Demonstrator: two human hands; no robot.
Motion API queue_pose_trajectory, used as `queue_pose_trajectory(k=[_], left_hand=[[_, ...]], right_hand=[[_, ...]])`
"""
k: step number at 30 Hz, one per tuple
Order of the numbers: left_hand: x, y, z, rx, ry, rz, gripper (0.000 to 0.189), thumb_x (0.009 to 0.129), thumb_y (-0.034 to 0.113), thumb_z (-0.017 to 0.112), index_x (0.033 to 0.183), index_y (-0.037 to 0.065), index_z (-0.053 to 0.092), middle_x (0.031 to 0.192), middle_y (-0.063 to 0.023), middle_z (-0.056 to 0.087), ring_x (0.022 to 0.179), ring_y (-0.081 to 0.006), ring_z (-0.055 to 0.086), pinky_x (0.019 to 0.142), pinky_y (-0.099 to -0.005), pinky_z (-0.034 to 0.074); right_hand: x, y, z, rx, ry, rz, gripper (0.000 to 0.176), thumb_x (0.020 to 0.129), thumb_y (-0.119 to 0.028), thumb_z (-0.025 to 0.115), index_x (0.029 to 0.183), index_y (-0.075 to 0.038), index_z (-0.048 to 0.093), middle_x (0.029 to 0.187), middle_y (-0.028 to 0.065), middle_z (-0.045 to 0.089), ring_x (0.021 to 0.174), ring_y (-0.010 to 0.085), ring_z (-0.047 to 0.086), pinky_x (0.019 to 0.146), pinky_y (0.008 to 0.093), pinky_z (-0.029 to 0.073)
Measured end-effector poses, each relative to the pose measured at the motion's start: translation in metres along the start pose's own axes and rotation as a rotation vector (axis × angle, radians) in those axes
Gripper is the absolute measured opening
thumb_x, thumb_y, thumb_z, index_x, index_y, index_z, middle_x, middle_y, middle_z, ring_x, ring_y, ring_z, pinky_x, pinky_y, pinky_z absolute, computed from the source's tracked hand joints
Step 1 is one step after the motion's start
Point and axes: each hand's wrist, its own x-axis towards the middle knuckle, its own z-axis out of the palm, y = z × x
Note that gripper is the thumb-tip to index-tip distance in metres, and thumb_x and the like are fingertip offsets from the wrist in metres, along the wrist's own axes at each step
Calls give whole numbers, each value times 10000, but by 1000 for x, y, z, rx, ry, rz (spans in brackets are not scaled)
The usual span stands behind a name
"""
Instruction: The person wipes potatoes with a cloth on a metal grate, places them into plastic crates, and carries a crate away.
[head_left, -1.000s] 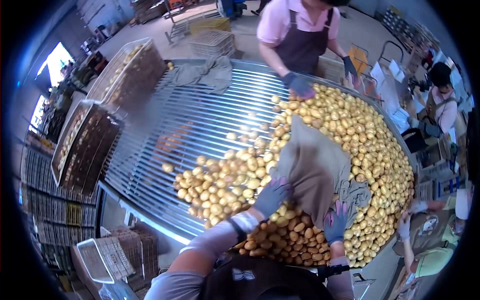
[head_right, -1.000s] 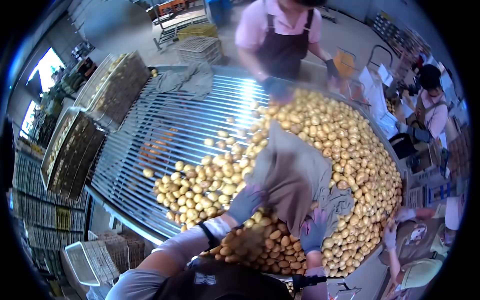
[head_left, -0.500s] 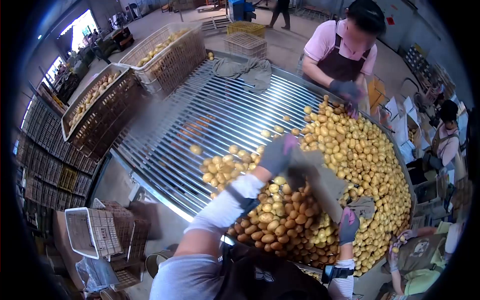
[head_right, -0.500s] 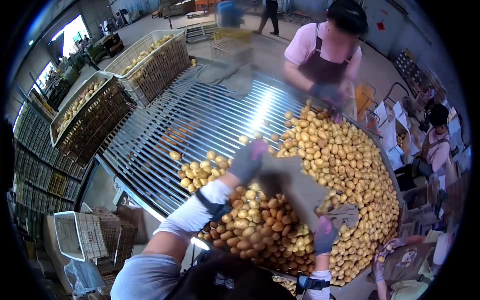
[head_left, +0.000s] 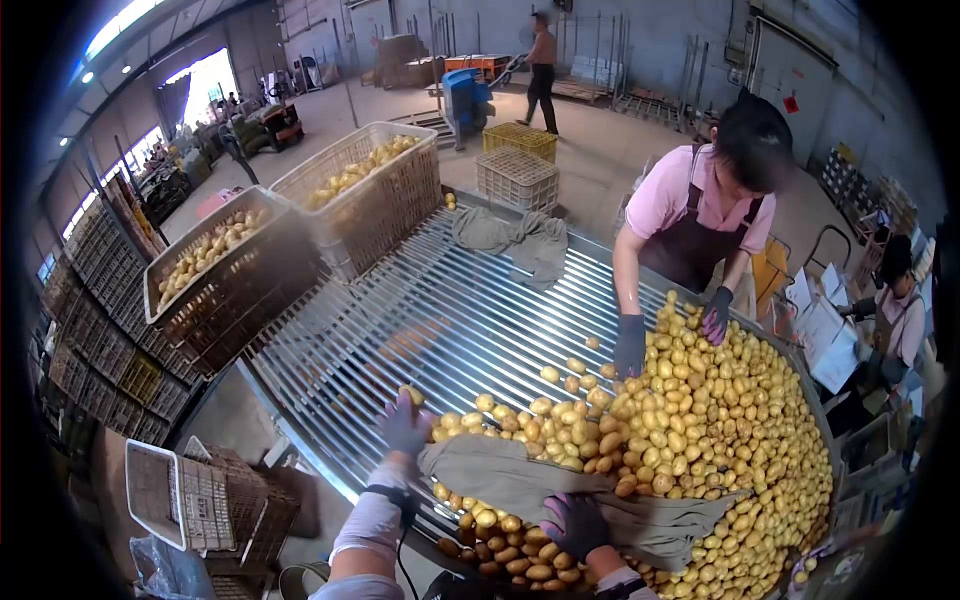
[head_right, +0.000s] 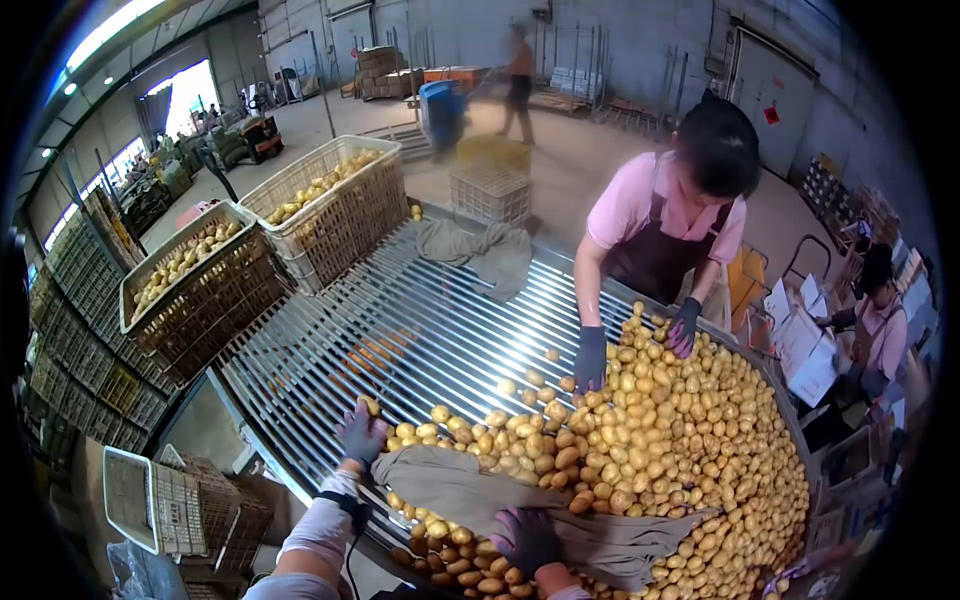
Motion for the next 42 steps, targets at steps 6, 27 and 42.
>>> queue_pose_trajectory(k=[6,27,42], left_hand=[[1,101,60,-490,-490,206,586,947,562,651,1408,202,643,1302,-219,643,1291,-400,558,1139,-531,382],[-217,348,28,-535,-915,1297,639,883,520,721,1364,108,634,1352,-148,641,1386,-362,510,1244,-525,276],[-24,345,-224,-1095,-144,913,560,1017,135,635,1531,-22,478,1561,-172,524,1356,-255,573,1138,-390,470]], right_hand=[[3,13,6,-13,95,-42,495,954,-523,647,1282,-152,654,1283,124,638,1176,355,599,1038,518,455],[-217,82,-1,324,947,710,220,978,-212,587,1015,1,623,1007,163,632,924,291,613,881,402,513],[-188,8,-86,149,922,626,472,1013,-247,610,1394,28,567,1387,227,609,1309,340,567,1116,464,434]])
